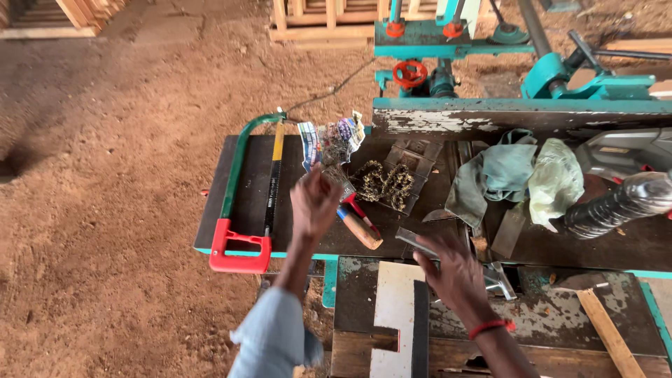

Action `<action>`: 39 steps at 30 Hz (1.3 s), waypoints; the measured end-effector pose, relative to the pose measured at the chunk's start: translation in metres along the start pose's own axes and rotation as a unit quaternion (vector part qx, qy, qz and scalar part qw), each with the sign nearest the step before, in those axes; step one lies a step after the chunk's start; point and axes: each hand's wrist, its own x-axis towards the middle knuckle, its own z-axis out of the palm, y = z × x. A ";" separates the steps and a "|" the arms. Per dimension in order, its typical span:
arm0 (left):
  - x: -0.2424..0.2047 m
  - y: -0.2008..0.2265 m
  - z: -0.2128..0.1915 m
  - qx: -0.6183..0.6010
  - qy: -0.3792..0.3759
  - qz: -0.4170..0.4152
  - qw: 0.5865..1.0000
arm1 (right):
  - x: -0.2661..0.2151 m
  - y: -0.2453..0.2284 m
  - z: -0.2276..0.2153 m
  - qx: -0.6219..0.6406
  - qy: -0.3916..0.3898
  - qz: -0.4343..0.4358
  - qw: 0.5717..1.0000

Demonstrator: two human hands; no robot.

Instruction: The person assembles a small wooden frame by hand, using a hammer to tap a metal bracket into a pre-cut slot. They repeatedly inspect the fit of the bracket and the frame, turning the piece over to check alignment. The person also uses a cloth to wipe the surface of the frame and a metal file to smooth the edges of the bracket.

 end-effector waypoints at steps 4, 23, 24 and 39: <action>-0.070 0.023 -0.009 0.002 -0.016 -0.037 0.999 | -0.039 -0.015 0.000 -0.008 -0.053 0.001 0.999; -0.228 0.017 -0.012 -0.165 -0.111 -0.104 0.974 | -0.119 -0.079 -0.020 0.054 -0.158 0.024 0.986; -0.230 0.018 -0.010 -0.149 -0.086 -0.043 0.984 | -0.122 -0.078 -0.018 0.050 -0.150 0.013 0.987; -0.247 0.007 0.001 -0.030 -0.086 -0.079 0.993 | -0.137 -0.058 0.000 0.047 -0.129 -0.016 0.990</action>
